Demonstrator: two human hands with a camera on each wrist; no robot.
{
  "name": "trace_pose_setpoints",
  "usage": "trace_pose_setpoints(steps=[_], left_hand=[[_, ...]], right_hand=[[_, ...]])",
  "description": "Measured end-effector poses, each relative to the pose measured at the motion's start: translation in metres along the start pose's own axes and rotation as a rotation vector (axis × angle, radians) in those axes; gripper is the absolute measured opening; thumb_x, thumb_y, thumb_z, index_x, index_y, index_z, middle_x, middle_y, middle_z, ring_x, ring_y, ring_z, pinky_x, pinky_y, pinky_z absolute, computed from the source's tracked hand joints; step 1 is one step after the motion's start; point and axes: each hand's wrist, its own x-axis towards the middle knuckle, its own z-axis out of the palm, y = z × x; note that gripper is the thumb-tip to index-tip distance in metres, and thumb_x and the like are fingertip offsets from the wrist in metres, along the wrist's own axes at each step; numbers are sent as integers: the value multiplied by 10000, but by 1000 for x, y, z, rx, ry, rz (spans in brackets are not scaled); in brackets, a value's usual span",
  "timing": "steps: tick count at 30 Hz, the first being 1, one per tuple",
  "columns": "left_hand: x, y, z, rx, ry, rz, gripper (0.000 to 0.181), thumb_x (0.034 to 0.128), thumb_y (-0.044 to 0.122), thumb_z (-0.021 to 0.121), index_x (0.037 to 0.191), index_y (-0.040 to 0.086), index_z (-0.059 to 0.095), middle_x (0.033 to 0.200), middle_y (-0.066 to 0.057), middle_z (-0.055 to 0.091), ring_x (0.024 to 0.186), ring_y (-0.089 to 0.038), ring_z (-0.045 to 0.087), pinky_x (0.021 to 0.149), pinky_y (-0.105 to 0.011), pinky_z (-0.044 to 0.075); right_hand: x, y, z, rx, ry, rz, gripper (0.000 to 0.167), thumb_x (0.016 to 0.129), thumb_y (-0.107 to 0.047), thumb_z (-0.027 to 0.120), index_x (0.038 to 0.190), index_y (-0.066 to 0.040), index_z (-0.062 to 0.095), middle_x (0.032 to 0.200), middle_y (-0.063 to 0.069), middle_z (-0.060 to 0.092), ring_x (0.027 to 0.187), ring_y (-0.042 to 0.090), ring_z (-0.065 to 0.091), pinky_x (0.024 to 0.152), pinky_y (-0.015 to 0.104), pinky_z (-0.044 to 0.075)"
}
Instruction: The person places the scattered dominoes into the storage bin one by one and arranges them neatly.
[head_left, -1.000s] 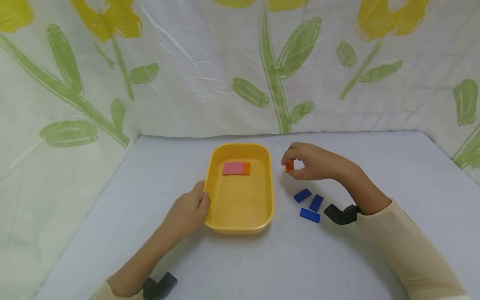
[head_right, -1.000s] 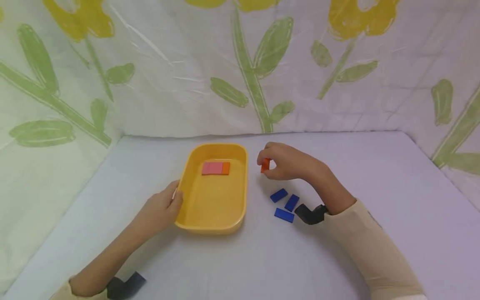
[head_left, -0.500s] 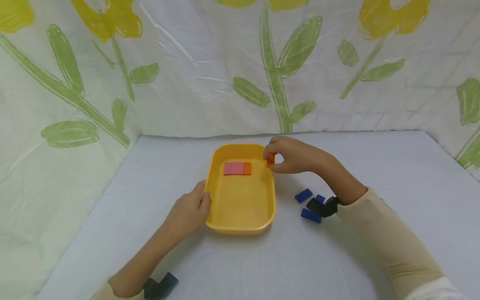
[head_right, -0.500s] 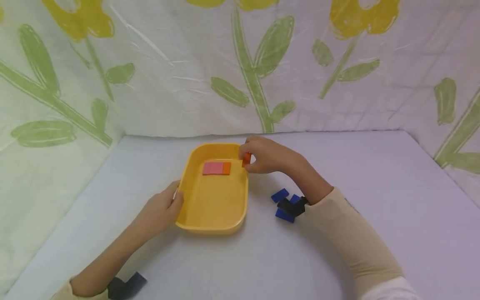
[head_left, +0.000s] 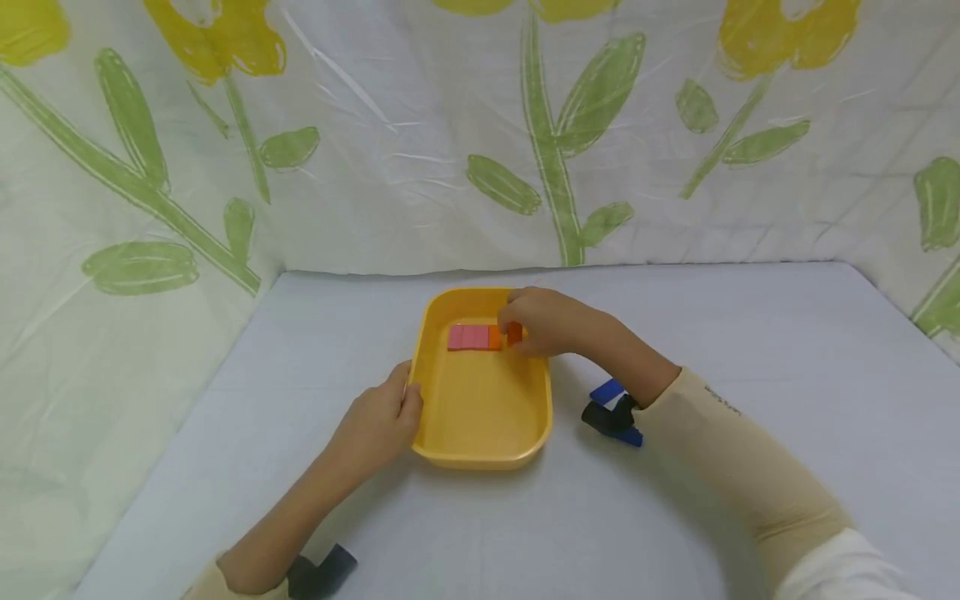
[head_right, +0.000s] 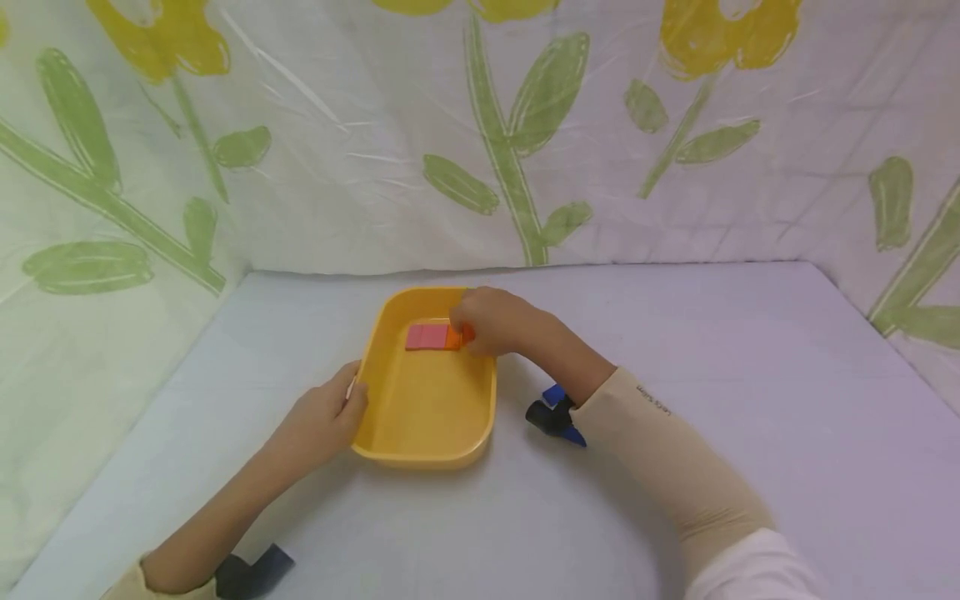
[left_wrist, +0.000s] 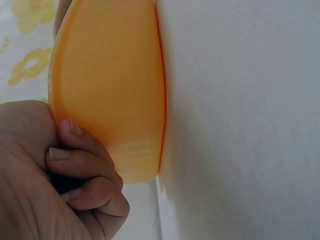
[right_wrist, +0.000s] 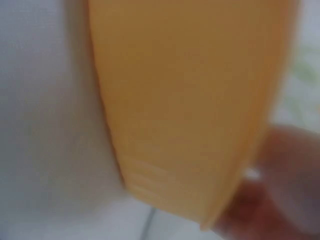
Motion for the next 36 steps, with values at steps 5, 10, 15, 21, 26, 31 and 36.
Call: trace_pose_setpoints(steps=[5, 10, 15, 21, 26, 31, 36], left_hand=[[1, 0, 1, 2, 3, 3, 457, 1035, 167, 398, 1446, -31, 419, 665, -33, 505, 542, -160, 461, 523, -325, 426], [2, -1, 1, 7, 12, 16, 456, 1034, 165, 392, 1444, -33, 420, 665, -36, 501, 544, -162, 459, 526, -326, 427], [1, 0, 0, 13, 16, 14, 452, 1031, 161, 400, 1437, -35, 428, 657, -33, 502, 540, -164, 460, 528, -327, 427], [1, -1, 1, 9, 16, 14, 453, 1031, 159, 399, 1433, -46, 429, 658, -31, 505, 538, -159, 460, 525, -323, 430], [0, -1, 1, 11, 17, 11, 452, 1033, 164, 402, 1437, -35, 432, 648, -31, 500, 527, -162, 452, 519, -327, 426], [0, -1, 0, 19, 18, 20, 454, 1031, 161, 403, 1438, -41, 428, 647, -30, 495, 534, -159, 454, 519, -323, 421], [0, -1, 2, 15, 7, 6, 460, 1031, 164, 403, 1443, -41, 422, 653, -30, 496, 537, -159, 454, 521, -321, 420]], right_hand=[[10, -2, 10, -88, -7, 14, 40, 843, -52, 714, 867, -83, 710, 797, 34, 557, 798, 228, 508, 733, 347, 445], [16, -5, 16, -159, -8, 82, 65, 849, -32, 696, 866, -92, 713, 841, 39, 576, 841, 232, 539, 754, 361, 479], [19, -11, 20, -222, -7, 139, 50, 879, -39, 677, 889, -88, 673, 866, 63, 576, 849, 246, 559, 712, 373, 505], [19, -10, 23, -233, 5, 128, 68, 889, -43, 654, 938, -84, 633, 874, 70, 589, 880, 271, 598, 721, 416, 519], [19, -8, 24, -203, 15, 100, 77, 886, -33, 655, 950, -66, 630, 849, 65, 585, 843, 264, 596, 719, 407, 512], [20, -8, 24, -190, 9, 109, 82, 890, -31, 660, 959, -63, 631, 835, 50, 568, 821, 251, 574, 721, 392, 495], [18, -10, 25, -187, 17, 113, 74, 895, -40, 669, 952, -64, 628, 804, 40, 543, 803, 248, 554, 709, 380, 477]])
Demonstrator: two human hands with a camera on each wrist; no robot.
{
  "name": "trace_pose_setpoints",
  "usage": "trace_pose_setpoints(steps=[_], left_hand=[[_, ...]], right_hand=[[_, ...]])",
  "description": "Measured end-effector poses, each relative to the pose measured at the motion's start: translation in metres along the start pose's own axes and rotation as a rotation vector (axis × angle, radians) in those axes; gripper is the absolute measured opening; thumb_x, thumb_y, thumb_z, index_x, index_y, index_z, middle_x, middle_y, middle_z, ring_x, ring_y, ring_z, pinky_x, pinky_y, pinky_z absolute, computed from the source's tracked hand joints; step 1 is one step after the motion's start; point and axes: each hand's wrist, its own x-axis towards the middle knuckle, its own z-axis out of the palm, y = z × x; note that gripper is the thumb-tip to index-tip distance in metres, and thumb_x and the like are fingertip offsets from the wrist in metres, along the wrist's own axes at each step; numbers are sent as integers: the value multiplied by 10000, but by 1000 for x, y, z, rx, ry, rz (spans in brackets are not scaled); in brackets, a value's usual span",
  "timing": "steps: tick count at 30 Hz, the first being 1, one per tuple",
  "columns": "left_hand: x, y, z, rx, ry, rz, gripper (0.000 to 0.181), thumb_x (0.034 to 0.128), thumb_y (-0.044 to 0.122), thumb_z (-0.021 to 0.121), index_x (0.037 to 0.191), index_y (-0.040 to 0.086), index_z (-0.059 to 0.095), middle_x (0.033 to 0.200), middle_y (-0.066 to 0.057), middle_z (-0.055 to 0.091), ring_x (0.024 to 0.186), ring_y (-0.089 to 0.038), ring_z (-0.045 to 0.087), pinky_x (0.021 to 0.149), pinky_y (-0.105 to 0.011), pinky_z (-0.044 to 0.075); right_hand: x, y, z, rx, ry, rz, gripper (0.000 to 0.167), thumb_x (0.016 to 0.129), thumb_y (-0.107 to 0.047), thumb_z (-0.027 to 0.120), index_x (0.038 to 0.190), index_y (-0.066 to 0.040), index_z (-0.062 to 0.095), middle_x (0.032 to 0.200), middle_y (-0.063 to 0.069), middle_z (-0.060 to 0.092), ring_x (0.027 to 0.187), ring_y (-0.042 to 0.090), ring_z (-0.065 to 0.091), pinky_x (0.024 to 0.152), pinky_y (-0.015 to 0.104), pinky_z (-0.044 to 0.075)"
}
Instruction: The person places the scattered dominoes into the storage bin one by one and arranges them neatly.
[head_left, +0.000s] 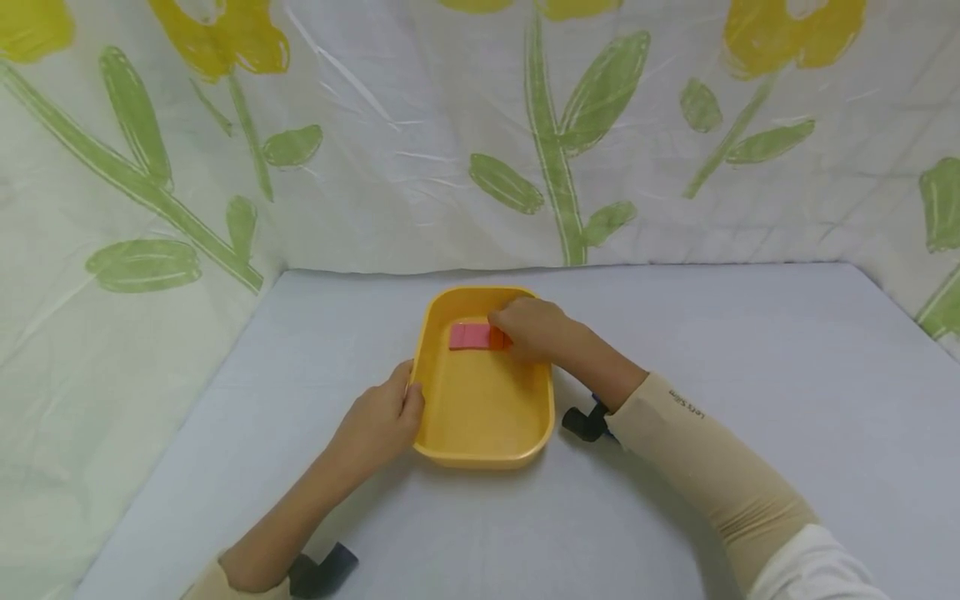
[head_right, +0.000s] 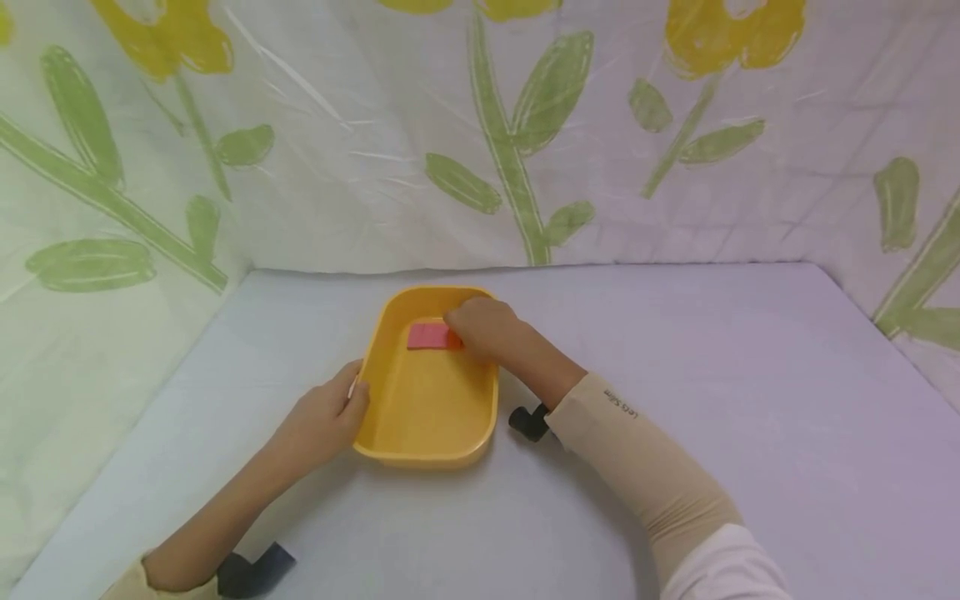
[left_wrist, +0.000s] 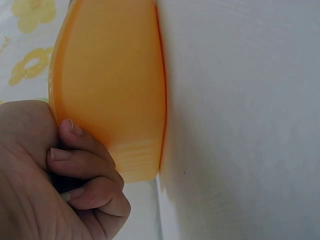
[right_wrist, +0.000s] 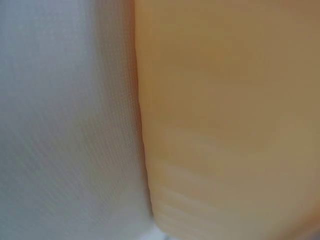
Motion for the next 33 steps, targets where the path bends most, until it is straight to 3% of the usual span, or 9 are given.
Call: trace_pose_setpoints(steps=[7, 13, 17, 22, 25, 28, 30, 33], left_hand=[[1, 2, 0, 2, -4, -7, 466, 1030, 171, 405, 1448, -36, 418, 656, -32, 499, 540, -165, 457, 522, -327, 422], [0, 2, -2, 17, 0, -19, 464, 1036, 177, 404, 1446, -40, 426, 654, -33, 491, 537, -164, 450, 515, -324, 413], [-1, 2, -1, 17, 3, -17, 443, 1035, 178, 413, 1424, -31, 457, 649, -27, 493, 533, -160, 450, 510, -319, 411], [-1, 2, 0, 10, 0, -14, 429, 1034, 175, 410, 1411, -22, 466, 644, -24, 490, 530, -159, 448, 512, -317, 410], [-1, 2, 1, 2, -13, -15, 430, 1034, 173, 406, 1415, -19, 461, 644, -22, 492, 525, -156, 446, 506, -314, 409], [0, 3, 0, 3, -19, -9, 430, 1032, 165, 395, 1412, -25, 458, 646, -24, 486, 526, -155, 443, 501, -313, 403], [0, 3, 0, 9, -20, -8, 427, 1031, 164, 389, 1406, -30, 457, 654, -27, 483, 535, -156, 442, 508, -312, 403], [0, 2, -1, 14, -29, -20, 436, 1034, 168, 385, 1414, -36, 446, 669, -34, 485, 555, -164, 448, 529, -317, 413]], right_hand=[[0, 2, -2, 38, -1, -2, 103, 877, -49, 683, 968, -63, 638, 799, 39, 534, 807, 245, 528, 727, 369, 452], [-4, 12, 2, 207, 68, -72, 238, 906, -106, 705, 1130, -33, 676, 1013, 88, 638, 933, 235, 547, 885, 367, 458], [-19, 14, 1, 301, 106, -109, 263, 939, -135, 685, 1170, -11, 669, 1119, 113, 651, 1043, 254, 572, 974, 386, 452], [-52, 13, -7, 349, 187, -130, 267, 963, -142, 663, 1197, -14, 662, 1219, 114, 649, 1123, 283, 593, 993, 421, 467], [-76, 16, -12, 325, 249, -75, 278, 962, -138, 666, 1218, -29, 667, 1245, 99, 651, 1157, 275, 595, 993, 437, 471], [-100, 20, -16, 294, 269, 60, 287, 951, -148, 679, 1216, -40, 675, 1212, 97, 670, 1128, 277, 616, 951, 471, 495], [-113, 23, -18, 273, 232, 169, 282, 943, -166, 685, 1194, -36, 685, 1156, 104, 687, 1063, 285, 634, 893, 480, 520], [-127, 27, -19, 236, 116, 304, 265, 934, -202, 693, 1142, -39, 700, 1065, 111, 698, 958, 286, 645, 806, 470, 540]])
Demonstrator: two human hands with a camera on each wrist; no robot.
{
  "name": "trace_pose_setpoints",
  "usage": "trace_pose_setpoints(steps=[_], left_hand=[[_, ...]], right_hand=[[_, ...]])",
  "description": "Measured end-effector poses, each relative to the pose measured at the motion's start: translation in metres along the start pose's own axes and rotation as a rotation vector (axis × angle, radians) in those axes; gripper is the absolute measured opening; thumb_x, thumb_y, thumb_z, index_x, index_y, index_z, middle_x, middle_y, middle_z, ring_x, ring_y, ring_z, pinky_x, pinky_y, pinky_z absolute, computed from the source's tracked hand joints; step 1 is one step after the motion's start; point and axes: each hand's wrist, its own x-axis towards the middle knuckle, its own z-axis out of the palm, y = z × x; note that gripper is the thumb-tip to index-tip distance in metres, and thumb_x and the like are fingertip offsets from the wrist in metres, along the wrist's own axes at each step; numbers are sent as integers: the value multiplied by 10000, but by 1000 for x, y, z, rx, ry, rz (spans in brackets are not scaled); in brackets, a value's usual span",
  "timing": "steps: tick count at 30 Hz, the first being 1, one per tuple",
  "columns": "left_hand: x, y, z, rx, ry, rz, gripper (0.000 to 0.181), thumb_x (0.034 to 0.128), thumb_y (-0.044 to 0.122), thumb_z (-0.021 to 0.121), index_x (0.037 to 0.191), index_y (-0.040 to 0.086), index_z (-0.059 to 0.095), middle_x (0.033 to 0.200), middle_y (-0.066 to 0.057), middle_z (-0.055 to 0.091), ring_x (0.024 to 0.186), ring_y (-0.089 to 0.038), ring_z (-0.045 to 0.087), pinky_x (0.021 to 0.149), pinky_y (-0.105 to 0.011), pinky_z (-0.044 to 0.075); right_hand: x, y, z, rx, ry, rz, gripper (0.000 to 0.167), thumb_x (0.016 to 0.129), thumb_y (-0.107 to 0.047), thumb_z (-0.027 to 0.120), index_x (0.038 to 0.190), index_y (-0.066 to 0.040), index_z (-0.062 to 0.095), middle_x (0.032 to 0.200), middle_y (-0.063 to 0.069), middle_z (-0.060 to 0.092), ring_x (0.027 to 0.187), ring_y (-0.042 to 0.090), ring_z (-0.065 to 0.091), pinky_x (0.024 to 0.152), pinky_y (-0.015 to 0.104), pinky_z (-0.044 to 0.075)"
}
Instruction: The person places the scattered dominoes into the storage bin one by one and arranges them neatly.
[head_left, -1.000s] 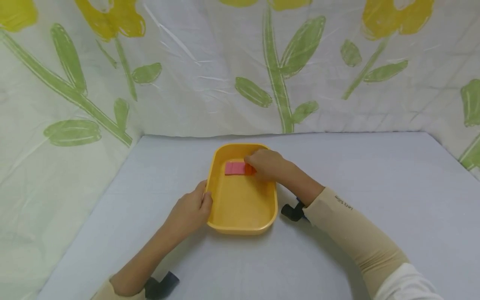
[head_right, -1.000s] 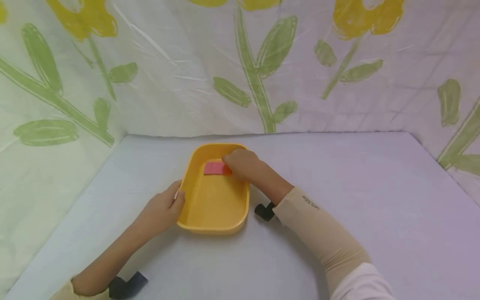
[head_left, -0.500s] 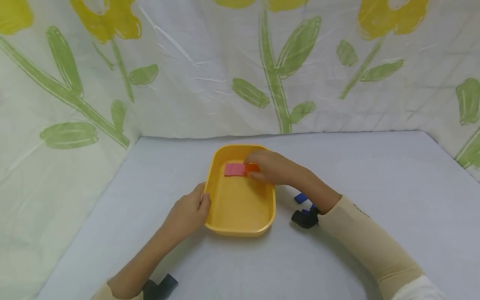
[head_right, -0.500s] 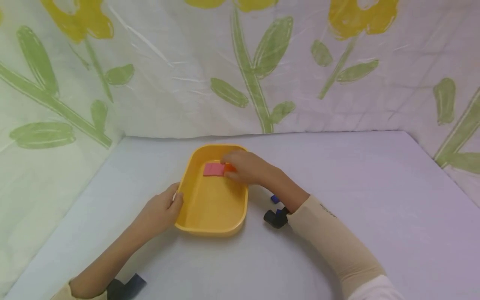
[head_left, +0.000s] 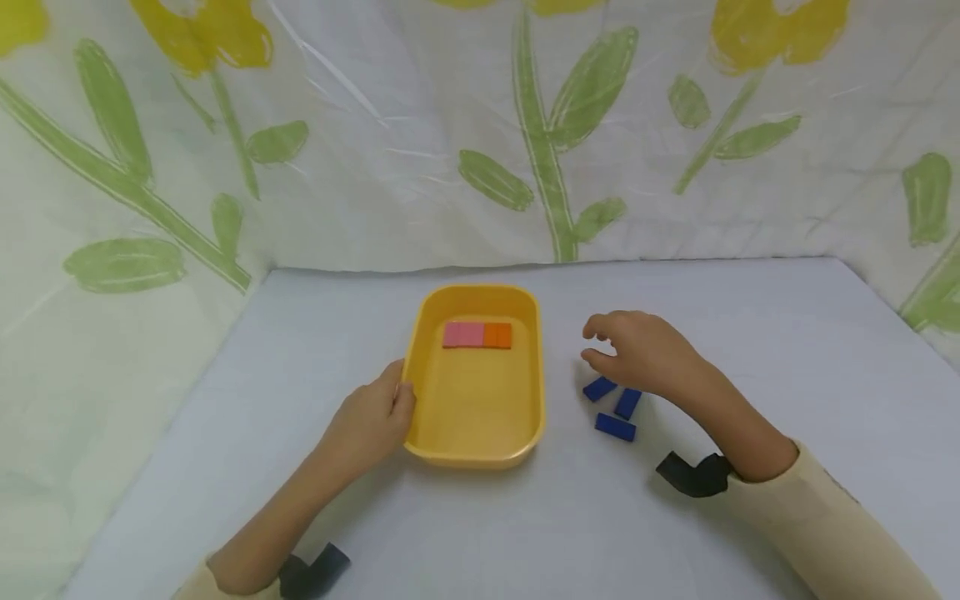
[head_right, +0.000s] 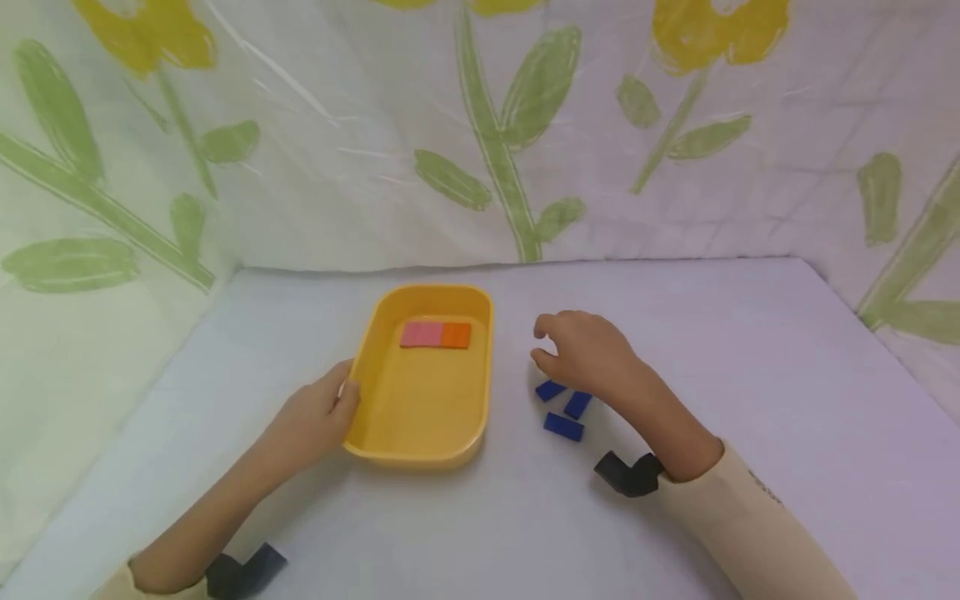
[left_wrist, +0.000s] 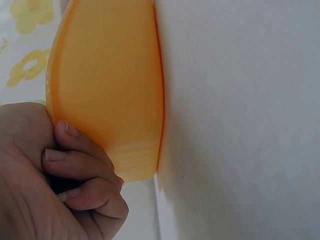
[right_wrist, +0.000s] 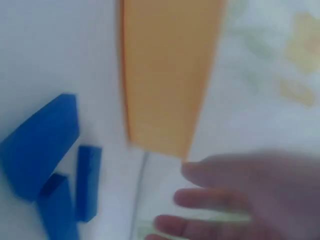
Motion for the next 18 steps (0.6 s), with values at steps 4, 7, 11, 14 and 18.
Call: trace_pose_setpoints(steps=[4, 7, 11, 14, 18], left_hand=[[0, 2, -1, -8, -9, -16, 446, 1035, 168, 383, 1425, -41, 436, 675, -39, 487, 563, -170, 448, 536, -320, 415], [-1, 4, -3, -18, -10, -20, 441, 1032, 159, 384, 1421, -42, 442, 671, -36, 488, 560, -165, 447, 531, -317, 413], [-2, 6, -4, -26, -11, -19, 439, 1028, 151, 390, 1416, -46, 444, 680, -38, 497, 565, -164, 455, 537, -317, 420], [-3, 6, -3, -25, -5, -17, 437, 1024, 149, 391, 1411, -48, 445, 680, -40, 500, 561, -166, 457, 533, -317, 420], [-2, 5, -2, -22, -5, -9, 431, 1020, 150, 393, 1401, -44, 449, 662, -34, 497, 536, -159, 448, 509, -308, 410]], right_hand=[[-3, 6, 2, -50, -127, 108, 280, 924, -254, 703, 1095, -33, 694, 972, 91, 686, 817, 242, 624, 702, 415, 543], [0, 7, 6, -64, -201, 129, 293, 915, -285, 706, 1065, -35, 681, 885, 42, 661, 720, 193, 577, 633, 360, 516], [1, 5, 13, -75, -249, 109, 317, 886, -317, 748, 1029, -42, 681, 842, 12, 628, 701, 177, 551, 626, 338, 498], [2, 5, 16, -85, -255, 99, 350, 858, -343, 784, 1025, -53, 682, 878, 17, 635, 727, 176, 555, 649, 344, 509], [1, 4, 17, -80, -263, 95, 362, 849, -332, 796, 1049, -53, 680, 914, 26, 643, 752, 174, 563, 676, 353, 522]])
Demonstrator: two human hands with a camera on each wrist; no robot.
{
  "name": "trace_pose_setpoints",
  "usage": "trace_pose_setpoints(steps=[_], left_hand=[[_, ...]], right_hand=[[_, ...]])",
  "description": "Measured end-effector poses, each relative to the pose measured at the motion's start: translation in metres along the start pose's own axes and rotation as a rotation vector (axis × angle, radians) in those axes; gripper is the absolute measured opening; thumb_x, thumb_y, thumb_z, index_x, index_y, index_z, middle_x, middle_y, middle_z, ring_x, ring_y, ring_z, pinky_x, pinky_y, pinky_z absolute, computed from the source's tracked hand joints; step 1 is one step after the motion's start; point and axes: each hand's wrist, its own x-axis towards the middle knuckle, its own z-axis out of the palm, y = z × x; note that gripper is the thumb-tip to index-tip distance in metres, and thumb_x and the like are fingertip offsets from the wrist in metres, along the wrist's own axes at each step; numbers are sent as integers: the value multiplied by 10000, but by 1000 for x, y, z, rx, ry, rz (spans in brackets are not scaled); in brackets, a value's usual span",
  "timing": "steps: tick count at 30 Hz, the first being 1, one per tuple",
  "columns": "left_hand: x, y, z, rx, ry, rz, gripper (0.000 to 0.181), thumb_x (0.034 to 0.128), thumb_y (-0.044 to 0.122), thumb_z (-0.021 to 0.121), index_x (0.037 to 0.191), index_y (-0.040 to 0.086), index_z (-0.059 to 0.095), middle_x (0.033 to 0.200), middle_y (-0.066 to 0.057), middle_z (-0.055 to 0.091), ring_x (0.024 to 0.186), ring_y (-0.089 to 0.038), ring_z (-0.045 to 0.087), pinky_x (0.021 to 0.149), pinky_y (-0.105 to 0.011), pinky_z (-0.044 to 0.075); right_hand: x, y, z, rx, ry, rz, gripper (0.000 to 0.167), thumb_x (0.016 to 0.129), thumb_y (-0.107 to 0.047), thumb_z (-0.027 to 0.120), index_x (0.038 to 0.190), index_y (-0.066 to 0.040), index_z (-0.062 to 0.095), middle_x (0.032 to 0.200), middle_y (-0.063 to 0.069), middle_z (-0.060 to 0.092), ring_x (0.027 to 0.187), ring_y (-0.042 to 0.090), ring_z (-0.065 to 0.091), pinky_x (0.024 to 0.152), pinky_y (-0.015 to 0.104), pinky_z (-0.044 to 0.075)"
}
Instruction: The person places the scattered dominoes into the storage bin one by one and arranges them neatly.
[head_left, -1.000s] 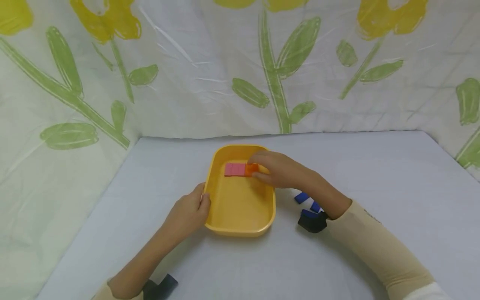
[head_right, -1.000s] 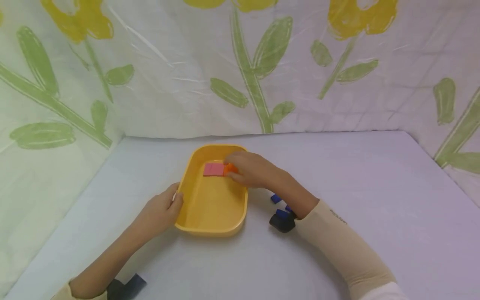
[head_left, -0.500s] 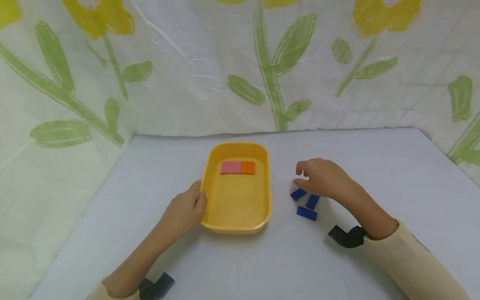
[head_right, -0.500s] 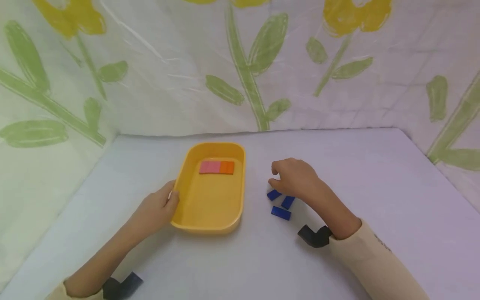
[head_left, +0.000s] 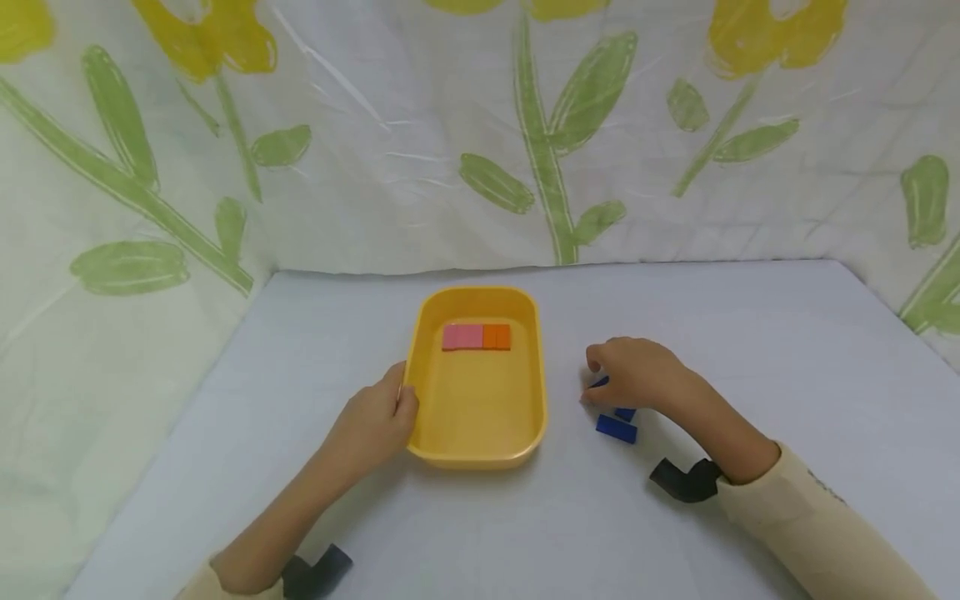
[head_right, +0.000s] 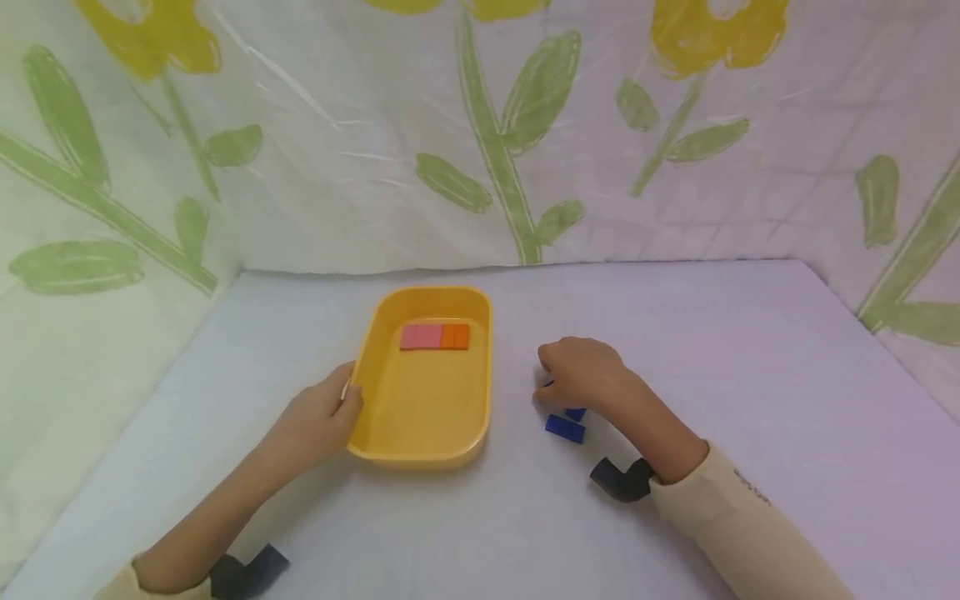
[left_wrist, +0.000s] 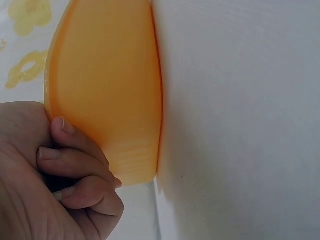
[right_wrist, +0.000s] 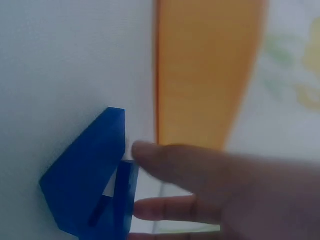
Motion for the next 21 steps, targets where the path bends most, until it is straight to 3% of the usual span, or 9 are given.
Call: trace_pose_setpoints(steps=[10, 21], left_hand=[[-3, 1, 0, -12, 0, 22, 409, 1014, 140, 387, 1371, -46, 459, 630, -27, 473, 510, -145, 420, 483, -294, 386], [-2, -1, 3, -1, -3, 17, 417, 1023, 153, 384, 1379, -55, 447, 641, -30, 476, 522, -151, 430, 497, -307, 400]], right_hand=[[-1, -4, 1, 77, 5, -36, 298, 816, -140, 783, 1071, -21, 683, 943, 79, 614, 734, 189, 550, 647, 314, 518], [-1, -4, 1, 61, -7, -60, 314, 795, -93, 788, 1089, -48, 685, 914, 55, 593, 728, 184, 543, 643, 310, 512]])
